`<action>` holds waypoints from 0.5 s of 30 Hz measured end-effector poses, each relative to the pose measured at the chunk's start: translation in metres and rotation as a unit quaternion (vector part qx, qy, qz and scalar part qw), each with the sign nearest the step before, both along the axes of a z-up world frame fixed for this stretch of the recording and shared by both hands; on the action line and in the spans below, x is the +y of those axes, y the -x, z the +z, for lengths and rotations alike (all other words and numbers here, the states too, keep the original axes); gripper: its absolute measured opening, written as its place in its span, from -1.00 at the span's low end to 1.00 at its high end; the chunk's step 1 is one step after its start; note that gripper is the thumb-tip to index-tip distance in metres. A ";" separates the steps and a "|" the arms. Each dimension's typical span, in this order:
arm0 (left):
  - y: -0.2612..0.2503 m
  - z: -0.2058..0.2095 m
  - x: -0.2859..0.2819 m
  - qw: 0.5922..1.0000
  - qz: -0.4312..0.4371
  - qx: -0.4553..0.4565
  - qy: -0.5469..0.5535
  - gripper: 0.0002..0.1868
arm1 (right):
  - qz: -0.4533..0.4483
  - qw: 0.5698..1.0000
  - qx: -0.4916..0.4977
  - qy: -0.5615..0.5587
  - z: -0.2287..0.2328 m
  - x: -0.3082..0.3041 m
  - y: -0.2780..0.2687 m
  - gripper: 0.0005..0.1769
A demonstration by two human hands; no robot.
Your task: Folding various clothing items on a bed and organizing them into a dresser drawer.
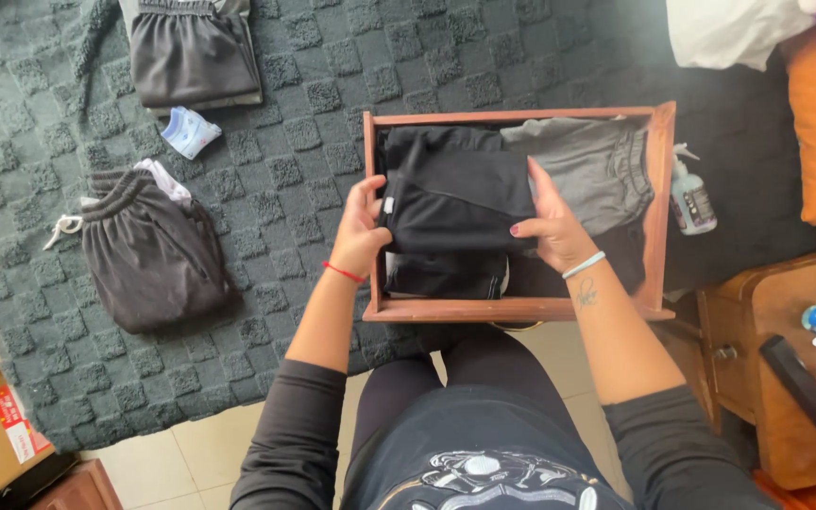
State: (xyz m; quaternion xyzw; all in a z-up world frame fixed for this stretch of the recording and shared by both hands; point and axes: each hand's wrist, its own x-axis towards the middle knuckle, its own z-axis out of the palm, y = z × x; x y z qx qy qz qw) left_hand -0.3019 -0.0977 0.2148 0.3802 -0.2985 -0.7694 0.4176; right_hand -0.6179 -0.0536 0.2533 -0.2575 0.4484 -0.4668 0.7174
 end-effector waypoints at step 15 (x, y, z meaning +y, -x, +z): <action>0.091 -0.062 0.003 0.567 -0.072 -0.723 0.389 -0.21 | 0.106 0.625 0.720 0.282 -0.104 -0.042 -0.081 -0.26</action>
